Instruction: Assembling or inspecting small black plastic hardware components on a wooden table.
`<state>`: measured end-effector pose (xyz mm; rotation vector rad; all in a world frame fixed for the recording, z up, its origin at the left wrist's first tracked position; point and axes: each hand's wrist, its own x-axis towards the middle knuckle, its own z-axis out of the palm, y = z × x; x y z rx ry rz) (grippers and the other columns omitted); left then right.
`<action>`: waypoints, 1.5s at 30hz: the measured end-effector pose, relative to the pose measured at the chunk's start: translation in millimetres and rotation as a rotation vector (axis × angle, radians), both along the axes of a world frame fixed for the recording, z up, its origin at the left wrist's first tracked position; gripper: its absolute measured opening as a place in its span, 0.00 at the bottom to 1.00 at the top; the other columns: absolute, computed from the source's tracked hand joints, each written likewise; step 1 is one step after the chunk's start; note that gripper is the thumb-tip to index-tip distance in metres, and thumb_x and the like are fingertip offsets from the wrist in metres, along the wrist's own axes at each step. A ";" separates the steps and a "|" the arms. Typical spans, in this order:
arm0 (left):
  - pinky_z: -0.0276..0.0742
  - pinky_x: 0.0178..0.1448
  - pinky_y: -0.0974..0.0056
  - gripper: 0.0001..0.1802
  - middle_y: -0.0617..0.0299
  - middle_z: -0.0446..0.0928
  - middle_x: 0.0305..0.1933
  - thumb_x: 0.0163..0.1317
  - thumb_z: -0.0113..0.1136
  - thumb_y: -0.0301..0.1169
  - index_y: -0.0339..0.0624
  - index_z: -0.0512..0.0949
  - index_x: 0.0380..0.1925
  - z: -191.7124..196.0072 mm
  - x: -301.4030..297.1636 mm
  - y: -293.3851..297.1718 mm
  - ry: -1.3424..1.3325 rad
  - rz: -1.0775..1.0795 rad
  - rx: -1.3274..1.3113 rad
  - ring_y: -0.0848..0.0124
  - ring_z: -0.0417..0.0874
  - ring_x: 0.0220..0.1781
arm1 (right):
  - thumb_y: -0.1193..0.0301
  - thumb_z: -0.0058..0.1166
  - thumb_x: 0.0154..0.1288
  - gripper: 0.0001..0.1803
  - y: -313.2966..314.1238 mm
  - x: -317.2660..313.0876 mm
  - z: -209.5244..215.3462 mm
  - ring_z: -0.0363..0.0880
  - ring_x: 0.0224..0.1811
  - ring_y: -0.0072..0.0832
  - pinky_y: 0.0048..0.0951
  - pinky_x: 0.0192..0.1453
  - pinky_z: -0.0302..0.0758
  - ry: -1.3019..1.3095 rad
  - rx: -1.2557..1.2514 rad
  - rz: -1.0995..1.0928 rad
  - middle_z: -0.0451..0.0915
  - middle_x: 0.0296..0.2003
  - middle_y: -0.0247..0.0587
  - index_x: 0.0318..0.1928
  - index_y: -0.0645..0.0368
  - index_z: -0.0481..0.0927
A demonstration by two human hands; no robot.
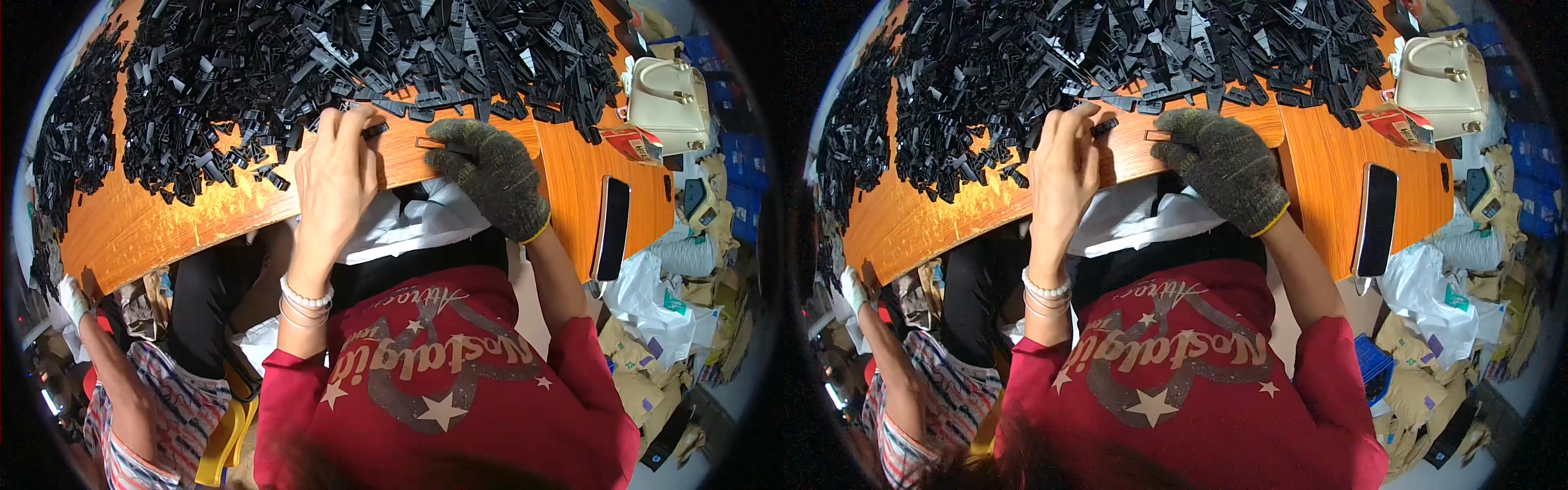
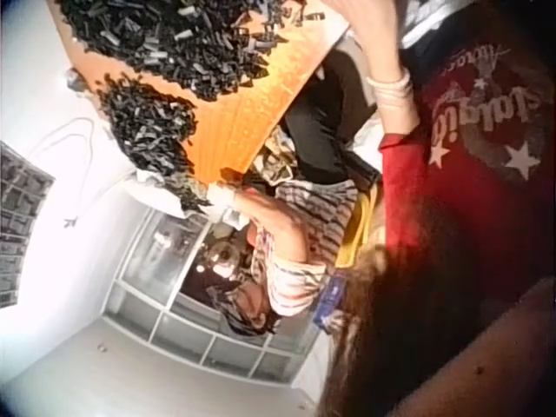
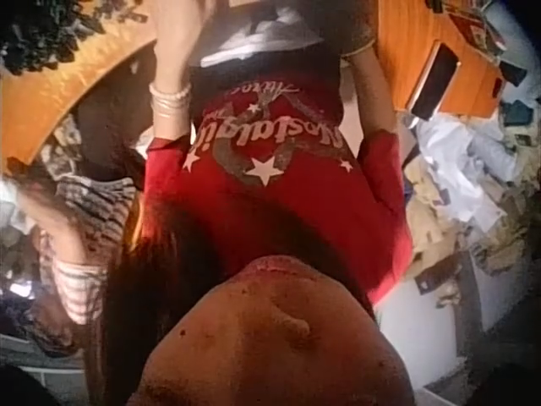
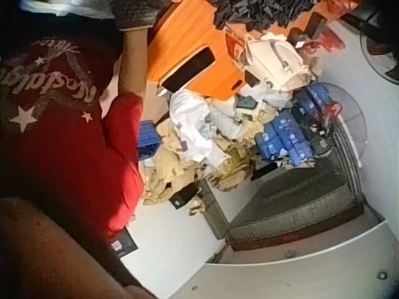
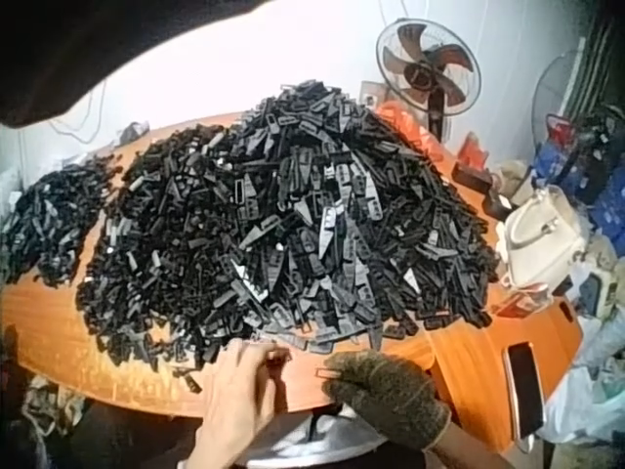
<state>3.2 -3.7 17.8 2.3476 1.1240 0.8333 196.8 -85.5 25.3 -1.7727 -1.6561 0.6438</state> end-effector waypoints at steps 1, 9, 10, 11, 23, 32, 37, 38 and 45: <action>0.74 0.39 0.53 0.13 0.53 0.73 0.39 0.60 0.58 0.27 0.40 0.74 0.45 0.8 -1.3 1.2 0.046 0.008 -0.029 0.53 0.79 0.36 | 0.71 0.64 0.60 0.16 0.6 -1.7 0.1 0.82 0.44 0.35 0.32 0.49 0.77 0.005 0.002 0.006 0.83 0.43 0.47 0.49 0.61 0.82; 0.73 0.33 0.55 0.17 0.54 0.73 0.33 0.54 0.69 0.35 0.37 0.75 0.36 -1.5 4.7 0.8 0.022 0.061 -0.050 0.54 0.79 0.31 | 0.61 0.61 0.61 0.17 -2.2 -5.8 -7.8 0.82 0.43 0.42 0.39 0.48 0.78 0.002 0.059 -0.034 0.83 0.42 0.46 0.48 0.57 0.82; 0.73 0.33 0.55 0.16 0.53 0.73 0.33 0.55 0.69 0.35 0.37 0.75 0.35 -5.7 7.7 -0.1 0.029 0.079 -0.032 0.53 0.79 0.31 | 0.61 0.61 0.61 0.17 -2.4 -5.7 -6.9 0.82 0.43 0.42 0.39 0.48 0.78 0.001 0.058 -0.033 0.83 0.42 0.46 0.48 0.57 0.82; 0.73 0.33 0.54 0.14 0.53 0.73 0.33 0.55 0.68 0.34 0.37 0.75 0.35 -9.3 10.9 -0.1 0.036 0.096 -0.014 0.53 0.79 0.31 | 0.67 0.62 0.61 0.17 -2.6 -5.6 -5.0 0.82 0.42 0.35 0.34 0.47 0.78 0.005 0.023 -0.032 0.83 0.42 0.46 0.49 0.59 0.81; 0.72 0.37 0.57 0.08 0.56 0.72 0.31 0.51 0.66 0.24 0.36 0.78 0.30 -11.7 4.8 -4.7 -0.152 -0.208 -0.256 0.56 0.78 0.34 | 0.55 0.58 0.63 0.20 -0.4 5.4 13.5 0.83 0.40 0.39 0.38 0.43 0.78 -0.233 0.045 0.206 0.84 0.40 0.42 0.47 0.56 0.83; 0.72 0.37 0.56 0.07 0.56 0.71 0.31 0.50 0.65 0.22 0.36 0.78 0.30 -16.4 3.5 -9.5 -0.219 -0.260 -0.183 0.56 0.78 0.34 | 0.55 0.53 0.64 0.16 3.0 14.8 28.8 0.81 0.33 0.41 0.41 0.35 0.75 -0.556 0.106 0.394 0.81 0.31 0.42 0.38 0.54 0.83; 0.73 0.38 0.56 0.09 0.56 0.71 0.33 0.49 0.65 0.23 0.36 0.78 0.32 -24.1 4.6 -4.4 -0.223 -0.296 -0.193 0.55 0.77 0.36 | 0.55 0.51 0.66 0.15 17.5 6.7 45.7 0.80 0.29 0.40 0.40 0.30 0.74 -0.513 -0.043 0.416 0.79 0.26 0.42 0.36 0.52 0.80; 0.74 0.39 0.56 0.10 0.55 0.71 0.34 0.49 0.66 0.24 0.36 0.78 0.32 -25.4 5.7 -1.7 -0.217 -0.295 -0.190 0.55 0.78 0.37 | 0.55 0.51 0.66 0.15 20.9 7.9 42.8 0.80 0.29 0.40 0.40 0.30 0.74 -0.516 -0.052 0.421 0.79 0.26 0.42 0.36 0.52 0.80; 0.75 0.39 0.57 0.17 0.54 0.72 0.36 0.46 0.62 0.22 0.38 0.77 0.40 -22.1 -12.2 2.7 -0.293 -0.335 -0.223 0.56 0.78 0.37 | 0.62 0.53 0.60 0.08 35.9 -9.6 57.3 0.77 0.24 0.38 0.39 0.26 0.71 -0.834 0.424 0.605 0.76 0.24 0.40 0.33 0.51 0.78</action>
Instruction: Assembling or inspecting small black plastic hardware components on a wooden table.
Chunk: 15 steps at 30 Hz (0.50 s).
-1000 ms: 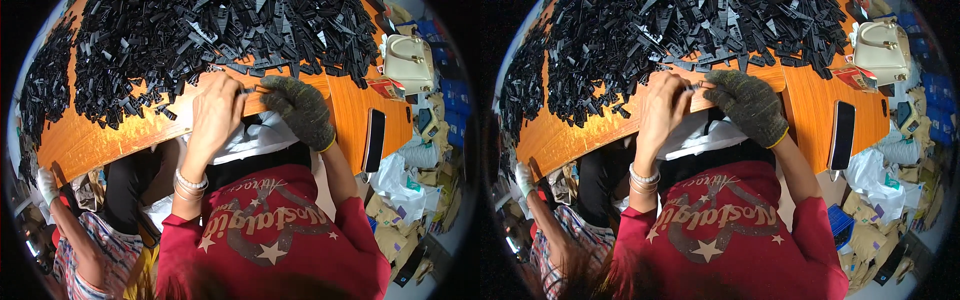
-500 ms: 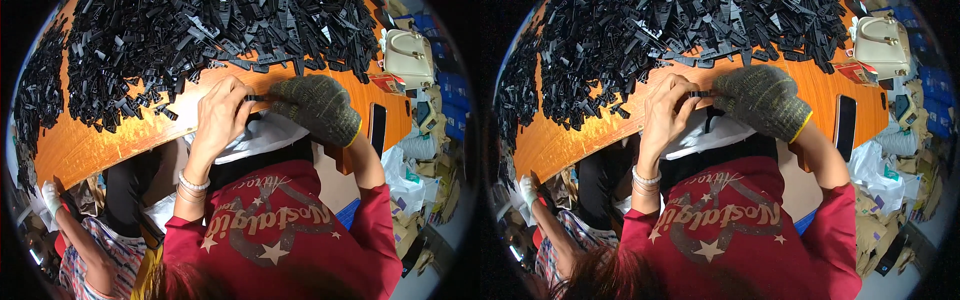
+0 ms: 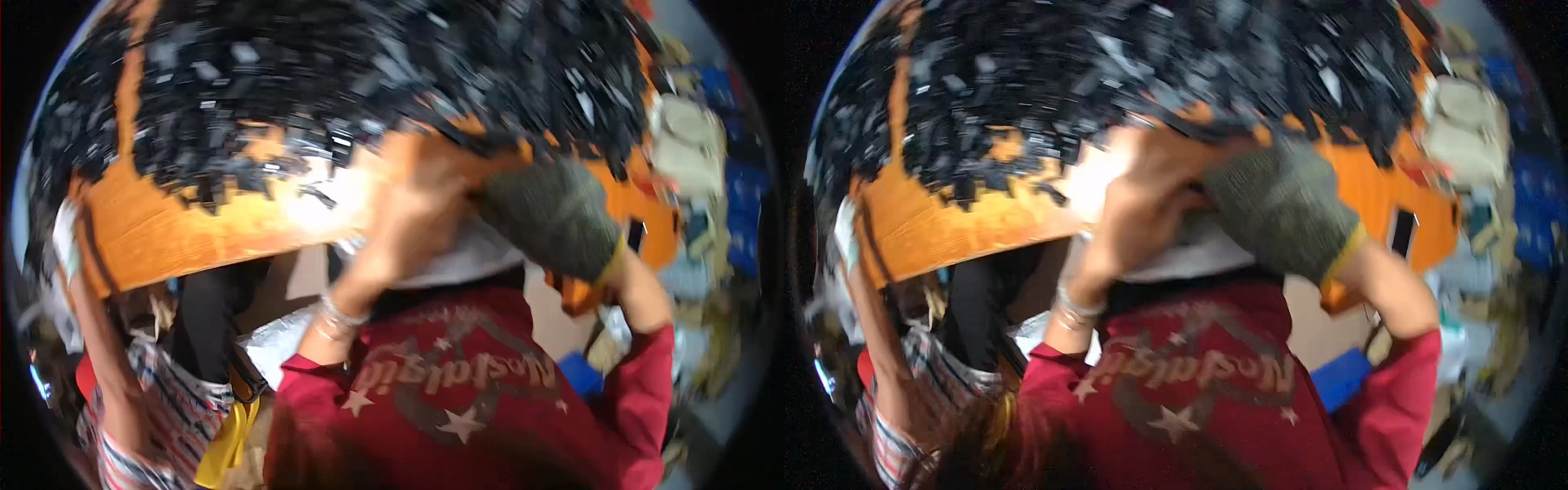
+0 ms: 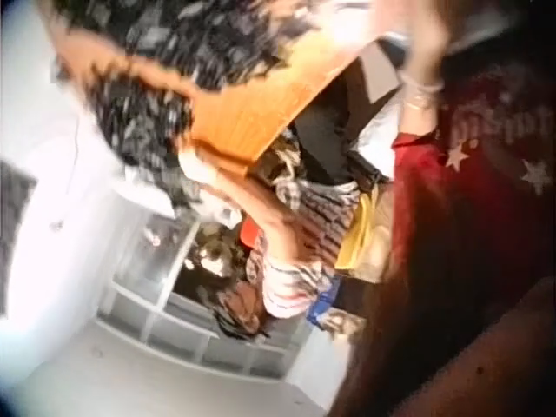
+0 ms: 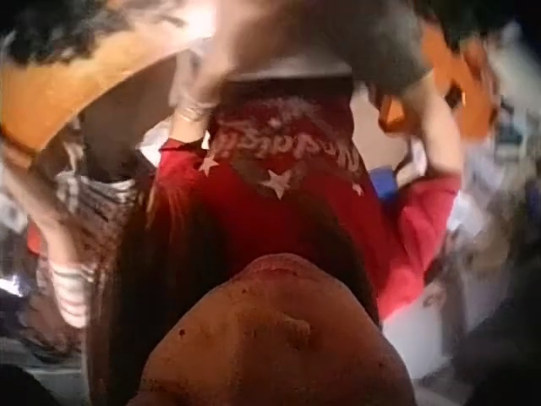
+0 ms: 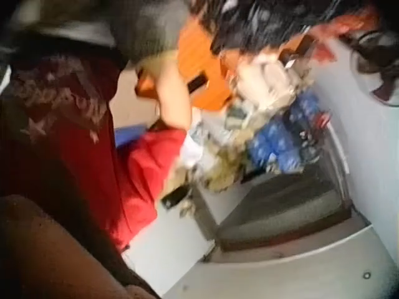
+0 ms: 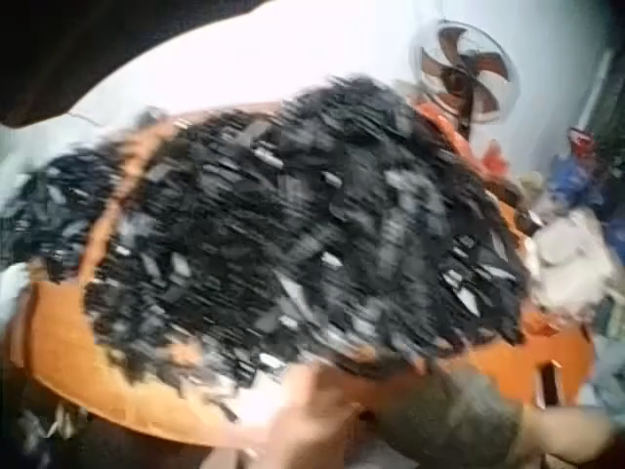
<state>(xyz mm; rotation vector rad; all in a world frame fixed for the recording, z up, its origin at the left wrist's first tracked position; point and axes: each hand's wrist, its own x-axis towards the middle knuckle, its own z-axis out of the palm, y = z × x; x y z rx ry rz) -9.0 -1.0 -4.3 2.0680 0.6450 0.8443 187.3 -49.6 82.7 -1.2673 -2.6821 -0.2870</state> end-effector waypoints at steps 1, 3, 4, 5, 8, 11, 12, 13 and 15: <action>0.75 0.40 0.58 0.16 0.55 0.72 0.36 0.47 0.59 0.23 0.37 0.75 0.39 -14.3 6.2 -1.2 0.095 0.040 0.313 0.57 0.77 0.37 | 0.62 0.52 0.61 0.09 -3.3 -11.5 2.3 0.76 0.24 0.38 0.39 0.25 0.70 -0.101 -0.070 -0.153 0.76 0.25 0.42 0.35 0.53 0.77; 0.73 0.39 0.58 0.09 0.53 0.71 0.36 0.50 0.55 0.25 0.37 0.73 0.34 -7.4 7.3 -9.8 0.055 -0.014 0.136 0.56 0.76 0.37 | 0.62 0.51 0.60 0.08 -3.4 -22.1 6.1 0.75 0.23 0.38 0.40 0.24 0.69 -0.387 -0.204 -0.251 0.75 0.26 0.43 0.34 0.52 0.76; 0.73 0.40 0.56 0.11 0.52 0.72 0.36 0.48 0.56 0.24 0.35 0.72 0.34 -25.1 10.3 -18.6 0.040 0.040 0.154 0.56 0.77 0.37 | 0.63 0.50 0.60 0.08 -1.2 -24.9 0.3 0.75 0.23 0.39 0.40 0.24 0.69 -0.361 -0.184 -0.197 0.74 0.25 0.43 0.34 0.52 0.75; 0.73 0.43 0.56 0.16 0.51 0.73 0.39 0.45 0.58 0.25 0.34 0.73 0.37 -23.0 13.4 -19.2 0.051 0.017 0.159 0.55 0.77 0.39 | 0.63 0.50 0.59 0.07 -3.5 -20.6 -3.1 0.75 0.23 0.40 0.40 0.24 0.69 -0.366 -0.171 -0.171 0.74 0.24 0.43 0.33 0.52 0.74; 0.73 0.46 0.55 0.19 0.49 0.73 0.43 0.49 0.57 0.28 0.31 0.74 0.43 -28.7 20.2 -26.7 -0.038 0.110 0.279 0.55 0.77 0.42 | 0.64 0.50 0.60 0.06 -7.6 -11.9 -14.4 0.77 0.25 0.37 0.39 0.27 0.71 -0.286 -0.302 -0.131 0.75 0.25 0.41 0.33 0.51 0.74; 0.72 0.48 0.59 0.20 0.54 0.72 0.44 0.45 0.59 0.30 0.32 0.75 0.40 -23.9 26.5 -29.8 0.017 0.067 0.254 0.59 0.74 0.45 | 0.64 0.53 0.61 0.07 -4.1 5.9 -23.9 0.80 0.27 0.38 0.39 0.31 0.75 -0.169 -0.558 -0.185 0.79 0.25 0.41 0.33 0.52 0.78; 0.72 0.48 0.59 0.20 0.54 0.72 0.44 0.45 0.59 0.30 0.32 0.75 0.40 -21.5 24.7 -26.7 0.021 0.079 0.262 0.59 0.74 0.45 | 0.64 0.54 0.61 0.07 0.4 5.4 -22.5 0.81 0.28 0.39 0.39 0.32 0.75 -0.127 -0.605 -0.195 0.79 0.24 0.42 0.32 0.53 0.79; 0.72 0.46 0.58 0.17 0.54 0.71 0.41 0.46 0.59 0.29 0.34 0.75 0.37 -18.6 23.0 -24.5 0.025 0.075 0.226 0.58 0.75 0.43 | 0.61 0.53 0.63 0.10 4.0 0.4 -18.1 0.82 0.29 0.39 0.40 0.32 0.76 -0.104 -0.682 -0.253 0.80 0.25 0.43 0.31 0.54 0.79; 0.72 0.44 0.58 0.14 0.55 0.71 0.39 0.46 0.59 0.29 0.35 0.74 0.35 -17.0 22.4 -20.8 0.022 0.073 0.198 0.58 0.75 0.42 | 0.60 0.53 0.64 0.12 2.7 -11.4 -5.3 0.82 0.29 0.40 0.40 0.33 0.76 -0.048 -0.664 -0.313 0.81 0.26 0.44 0.32 0.54 0.80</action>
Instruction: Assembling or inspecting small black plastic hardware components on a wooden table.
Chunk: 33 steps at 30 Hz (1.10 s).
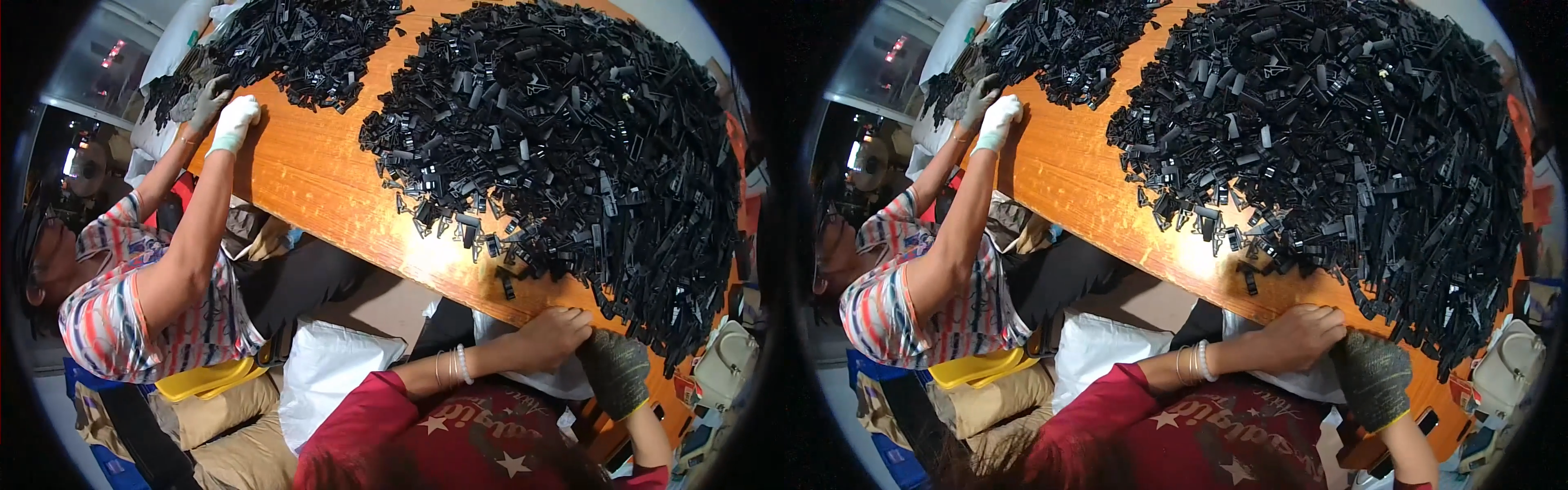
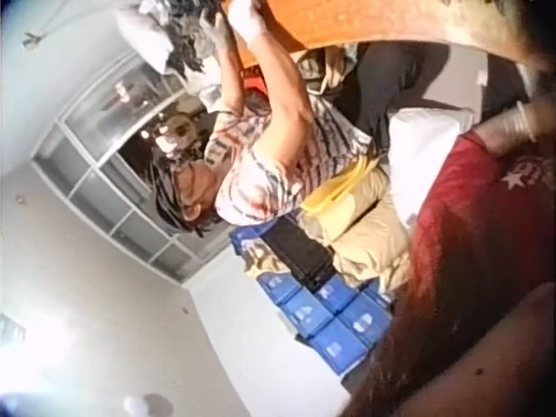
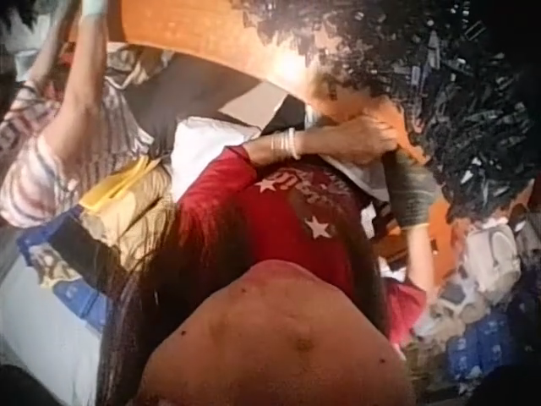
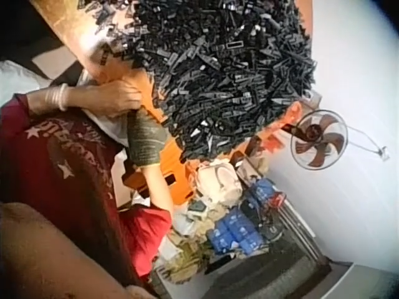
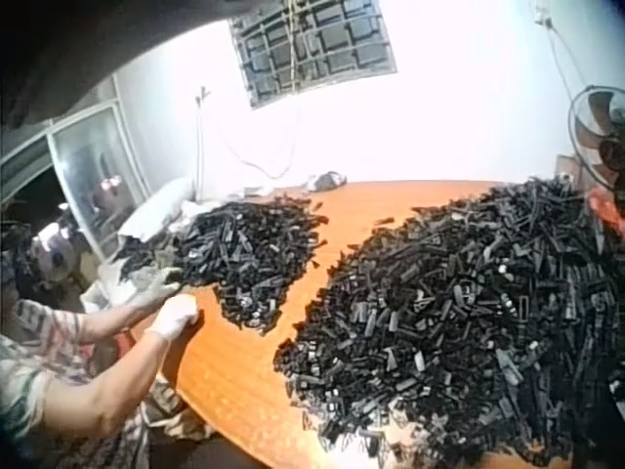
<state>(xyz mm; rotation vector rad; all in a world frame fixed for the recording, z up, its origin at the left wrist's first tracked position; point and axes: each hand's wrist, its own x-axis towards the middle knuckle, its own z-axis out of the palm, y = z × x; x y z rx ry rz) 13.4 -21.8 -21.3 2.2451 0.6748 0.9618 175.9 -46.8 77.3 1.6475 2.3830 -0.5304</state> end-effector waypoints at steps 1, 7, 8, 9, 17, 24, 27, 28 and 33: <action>0.72 0.42 0.57 0.13 0.55 0.70 0.37 0.47 0.59 0.29 0.37 0.73 0.34 -2.5 0.2 1.9 0.010 -0.002 -0.019 0.58 0.75 0.39 | 0.58 0.54 0.65 0.13 -3.1 -3.1 -0.9 0.82 0.30 0.42 0.41 0.34 0.76 -0.144 0.011 -0.057 0.81 0.26 0.45 0.32 0.53 0.80; 0.72 0.37 0.55 0.08 0.54 0.72 0.34 0.54 0.60 0.26 0.41 0.72 0.34 -0.8 -5.3 7.1 -0.162 0.048 -0.098 0.54 0.77 0.35 | 0.65 0.58 0.62 0.15 -36.0 12.8 -11.8 0.83 0.39 0.45 0.39 0.43 0.77 0.336 0.221 -0.357 0.83 0.36 0.49 0.44 0.61 0.81; 0.73 0.37 0.56 0.10 0.54 0.73 0.33 0.55 0.61 0.26 0.40 0.72 0.36 1.0 -7.6 3.1 -0.185 0.016 -0.221 0.56 0.78 0.35 | 0.69 0.60 0.59 0.15 -44.7 9.8 -12.8 0.83 0.40 0.43 0.36 0.46 0.77 0.452 0.277 -0.448 0.84 0.38 0.47 0.46 0.62 0.81; 0.74 0.38 0.57 0.11 0.54 0.74 0.33 0.55 0.62 0.26 0.40 0.72 0.38 10.4 -9.4 -0.2 -0.210 -0.041 -0.345 0.57 0.79 0.35 | 0.69 0.60 0.59 0.15 -53.7 9.6 -12.2 0.83 0.40 0.43 0.36 0.46 0.77 0.443 0.285 -0.469 0.84 0.38 0.47 0.46 0.62 0.81; 0.76 0.23 0.70 0.13 0.56 0.80 0.27 0.64 0.61 0.28 0.30 0.76 0.45 24.6 -19.8 -38.7 -0.495 -0.425 -1.304 0.73 0.81 0.21 | 0.73 0.63 0.57 0.14 -87.0 15.2 -20.2 0.81 0.41 0.38 0.37 0.43 0.76 0.685 0.341 -0.197 0.83 0.39 0.45 0.44 0.62 0.82; 0.72 0.21 0.71 0.15 0.59 0.80 0.20 0.66 0.59 0.35 0.32 0.79 0.31 34.0 -12.8 -44.9 -0.143 -0.352 -1.307 0.75 0.78 0.16 | 0.62 0.49 0.67 0.19 -93.2 15.3 -21.6 0.81 0.48 0.42 0.36 0.53 0.75 0.579 0.182 -0.235 0.82 0.45 0.49 0.52 0.61 0.80; 0.76 0.26 0.64 0.15 0.51 0.78 0.17 0.71 0.49 0.32 0.26 0.74 0.36 33.6 -27.6 -36.0 -0.220 -0.321 -1.274 0.65 0.80 0.18 | 0.67 0.50 0.66 0.19 -83.6 5.9 -25.1 0.80 0.52 0.38 0.35 0.58 0.74 0.974 0.046 -0.375 0.81 0.50 0.47 0.55 0.61 0.78; 0.74 0.22 0.69 0.18 0.52 0.81 0.21 0.72 0.50 0.37 0.30 0.75 0.35 14.3 -29.5 -43.6 -0.499 -0.303 -1.250 0.71 0.79 0.15 | 0.72 0.52 0.64 0.19 -77.3 -1.8 -21.7 0.80 0.52 0.38 0.35 0.58 0.74 0.919 0.149 -0.324 0.82 0.50 0.46 0.55 0.61 0.78; 0.69 0.21 0.73 0.25 0.55 0.81 0.22 0.74 0.46 0.44 0.32 0.76 0.28 32.0 -32.1 -27.2 -0.330 -0.198 -1.193 0.75 0.77 0.16 | 0.73 0.58 0.60 0.19 -76.4 -9.0 -31.8 0.82 0.47 0.42 0.35 0.50 0.77 0.886 0.225 -0.496 0.82 0.47 0.49 0.53 0.61 0.78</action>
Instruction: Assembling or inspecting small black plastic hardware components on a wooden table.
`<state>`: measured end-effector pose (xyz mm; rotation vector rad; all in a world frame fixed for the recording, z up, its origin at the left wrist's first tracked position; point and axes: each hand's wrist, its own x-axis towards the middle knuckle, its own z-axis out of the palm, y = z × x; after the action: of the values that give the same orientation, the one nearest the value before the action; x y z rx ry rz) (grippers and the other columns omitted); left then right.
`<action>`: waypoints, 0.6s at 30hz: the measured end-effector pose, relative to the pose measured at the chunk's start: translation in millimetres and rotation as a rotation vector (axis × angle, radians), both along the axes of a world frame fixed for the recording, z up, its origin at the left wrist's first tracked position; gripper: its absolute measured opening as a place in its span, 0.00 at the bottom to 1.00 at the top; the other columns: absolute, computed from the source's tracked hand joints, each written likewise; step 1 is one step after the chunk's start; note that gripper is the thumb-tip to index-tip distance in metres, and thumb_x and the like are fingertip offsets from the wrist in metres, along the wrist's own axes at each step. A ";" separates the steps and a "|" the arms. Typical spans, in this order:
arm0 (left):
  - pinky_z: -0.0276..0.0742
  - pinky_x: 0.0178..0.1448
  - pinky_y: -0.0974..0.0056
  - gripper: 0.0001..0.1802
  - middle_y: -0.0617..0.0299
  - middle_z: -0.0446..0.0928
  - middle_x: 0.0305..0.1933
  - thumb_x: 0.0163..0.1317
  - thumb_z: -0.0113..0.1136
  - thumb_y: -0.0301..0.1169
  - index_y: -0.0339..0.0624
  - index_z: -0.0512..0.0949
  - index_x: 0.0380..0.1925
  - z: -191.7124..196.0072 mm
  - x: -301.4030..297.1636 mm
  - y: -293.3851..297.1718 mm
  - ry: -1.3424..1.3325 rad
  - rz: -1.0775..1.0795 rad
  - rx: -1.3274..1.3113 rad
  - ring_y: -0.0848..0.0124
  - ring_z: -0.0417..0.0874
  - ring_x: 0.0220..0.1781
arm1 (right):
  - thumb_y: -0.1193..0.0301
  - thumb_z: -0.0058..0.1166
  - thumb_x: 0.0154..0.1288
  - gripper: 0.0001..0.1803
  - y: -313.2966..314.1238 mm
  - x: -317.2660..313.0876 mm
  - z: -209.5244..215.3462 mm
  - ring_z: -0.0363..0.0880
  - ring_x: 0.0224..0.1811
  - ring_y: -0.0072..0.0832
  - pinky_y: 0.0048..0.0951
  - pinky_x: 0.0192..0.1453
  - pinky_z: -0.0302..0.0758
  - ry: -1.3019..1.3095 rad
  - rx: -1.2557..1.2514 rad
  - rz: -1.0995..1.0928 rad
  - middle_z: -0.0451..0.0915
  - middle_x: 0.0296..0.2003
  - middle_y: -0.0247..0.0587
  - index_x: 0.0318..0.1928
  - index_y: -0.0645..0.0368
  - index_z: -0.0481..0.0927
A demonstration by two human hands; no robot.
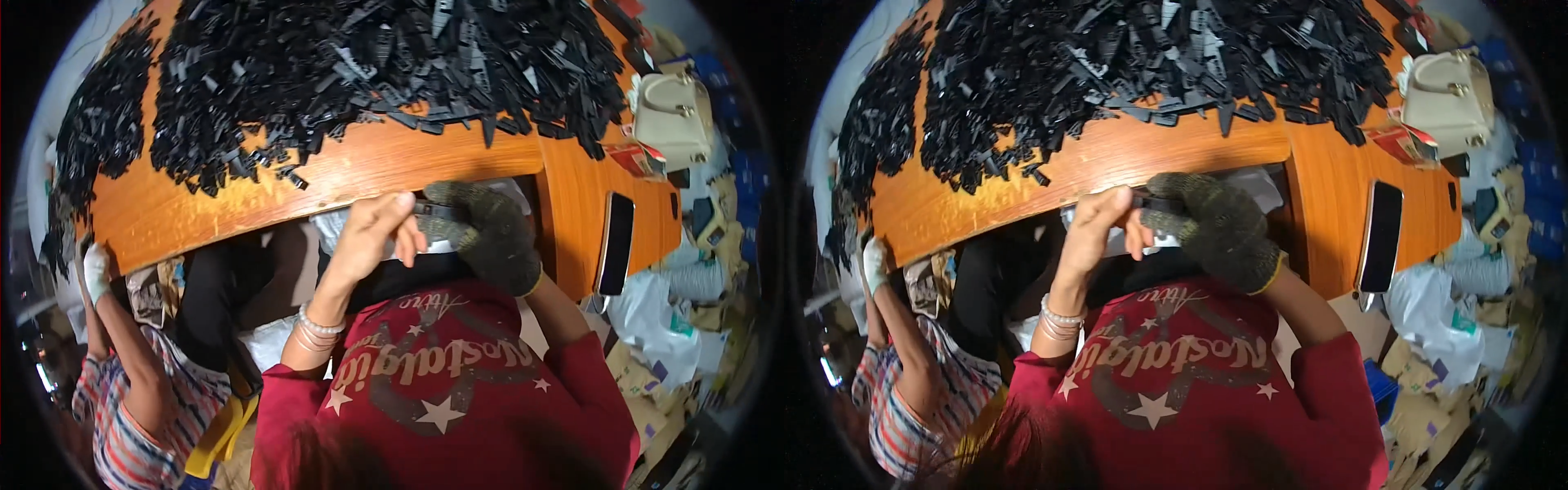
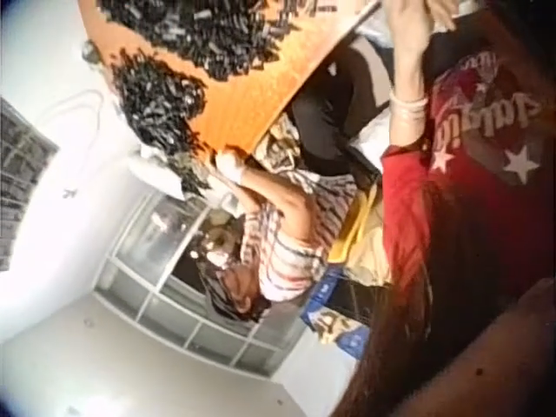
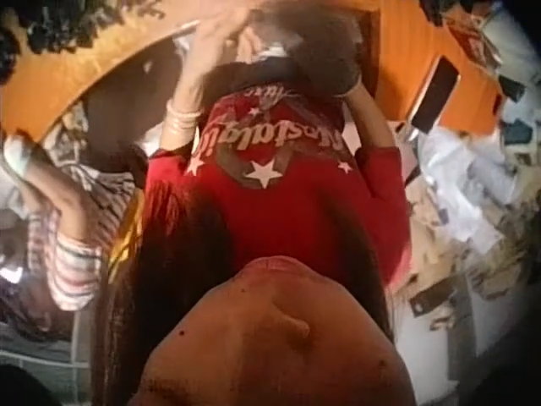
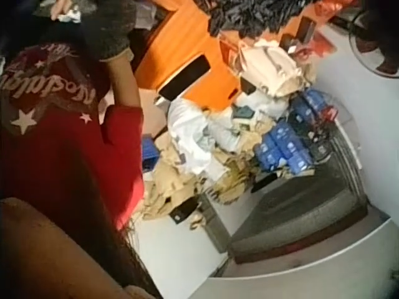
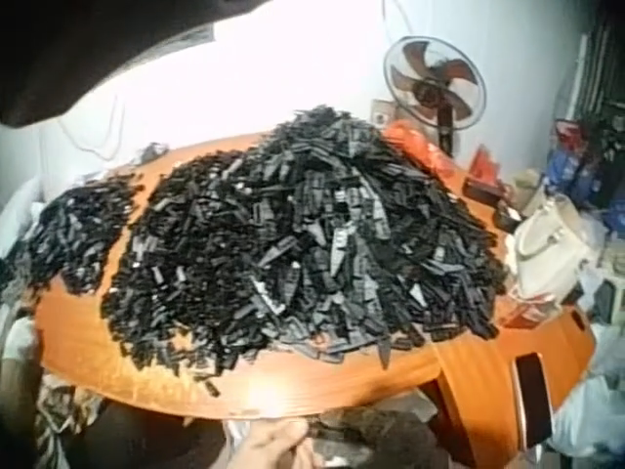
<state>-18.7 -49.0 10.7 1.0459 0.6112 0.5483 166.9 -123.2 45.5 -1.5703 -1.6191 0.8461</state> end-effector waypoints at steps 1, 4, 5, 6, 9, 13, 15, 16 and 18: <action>0.69 0.22 0.72 0.23 0.57 0.80 0.22 0.74 0.47 0.43 0.32 0.77 0.30 3.1 -0.4 1.1 0.134 0.003 0.057 0.76 0.77 0.16 | 0.71 0.59 0.60 0.18 -2.7 2.0 -5.3 0.82 0.45 0.43 0.36 0.48 0.78 -0.020 -0.010 -0.005 0.82 0.46 0.48 0.51 0.60 0.79; 0.74 0.30 0.70 0.14 0.59 0.82 0.26 0.70 0.54 0.34 0.33 0.81 0.38 17.6 -3.0 14.5 0.487 0.194 0.404 0.77 0.79 0.23 | 0.67 0.59 0.61 0.14 -6.8 8.9 -16.6 0.81 0.43 0.41 0.39 0.45 0.78 -0.288 0.097 0.039 0.81 0.45 0.44 0.46 0.57 0.81; 0.76 0.32 0.68 0.12 0.57 0.84 0.29 0.68 0.56 0.32 0.32 0.81 0.39 14.4 -1.3 22.4 0.475 0.311 0.546 0.74 0.82 0.26 | 0.67 0.58 0.61 0.12 -9.2 15.1 -22.6 0.81 0.44 0.39 0.39 0.45 0.78 -0.432 0.223 0.136 0.81 0.45 0.43 0.44 0.55 0.82; 0.77 0.33 0.65 0.08 0.54 0.84 0.32 0.64 0.59 0.29 0.35 0.82 0.37 6.8 0.1 31.8 0.478 0.371 0.725 0.66 0.84 0.29 | 0.66 0.58 0.60 0.11 -11.0 18.1 -27.2 0.81 0.46 0.37 0.39 0.45 0.78 -0.572 0.349 0.237 0.81 0.45 0.41 0.43 0.54 0.83; 0.78 0.35 0.58 0.06 0.54 0.79 0.35 0.60 0.60 0.27 0.41 0.80 0.38 5.8 19.9 49.4 0.619 0.338 1.152 0.54 0.82 0.34 | 0.66 0.56 0.59 0.10 -13.8 18.2 -27.4 0.81 0.47 0.35 0.38 0.46 0.79 -0.545 0.338 0.301 0.81 0.46 0.40 0.40 0.52 0.84; 0.73 0.31 0.55 0.14 0.53 0.72 0.34 0.55 0.59 0.24 0.41 0.75 0.43 0.0 41.1 61.6 0.832 0.231 1.411 0.54 0.80 0.30 | 0.67 0.55 0.58 0.10 -14.8 15.4 -24.0 0.81 0.48 0.35 0.38 0.46 0.79 -0.586 0.301 0.244 0.80 0.48 0.39 0.40 0.51 0.84; 0.73 0.31 0.55 0.13 0.53 0.72 0.34 0.56 0.59 0.24 0.41 0.75 0.43 -5.2 42.3 61.1 0.785 0.229 1.436 0.54 0.80 0.30 | 0.65 0.57 0.57 0.12 -12.9 16.5 -22.3 0.81 0.48 0.35 0.36 0.47 0.78 -0.603 0.280 0.178 0.80 0.47 0.38 0.41 0.52 0.84; 0.73 0.31 0.55 0.12 0.53 0.72 0.34 0.56 0.59 0.25 0.41 0.75 0.42 -7.7 42.2 59.6 0.743 0.225 1.459 0.55 0.80 0.30 | 0.65 0.57 0.57 0.12 -11.3 15.7 -25.7 0.81 0.48 0.35 0.36 0.47 0.78 -0.604 0.278 0.176 0.80 0.47 0.38 0.41 0.52 0.84; 0.73 0.30 0.55 0.11 0.54 0.72 0.32 0.57 0.59 0.24 0.40 0.75 0.41 -9.1 36.7 54.3 0.728 0.226 1.461 0.55 0.79 0.28 | 0.63 0.60 0.57 0.17 -5.6 13.4 -35.0 0.81 0.46 0.36 0.35 0.48 0.78 -0.194 0.081 -0.112 0.80 0.46 0.40 0.46 0.54 0.82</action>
<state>18.0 5.3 1.6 2.6458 0.9781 0.8243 180.3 -128.9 10.5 -1.7104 -1.6601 0.5763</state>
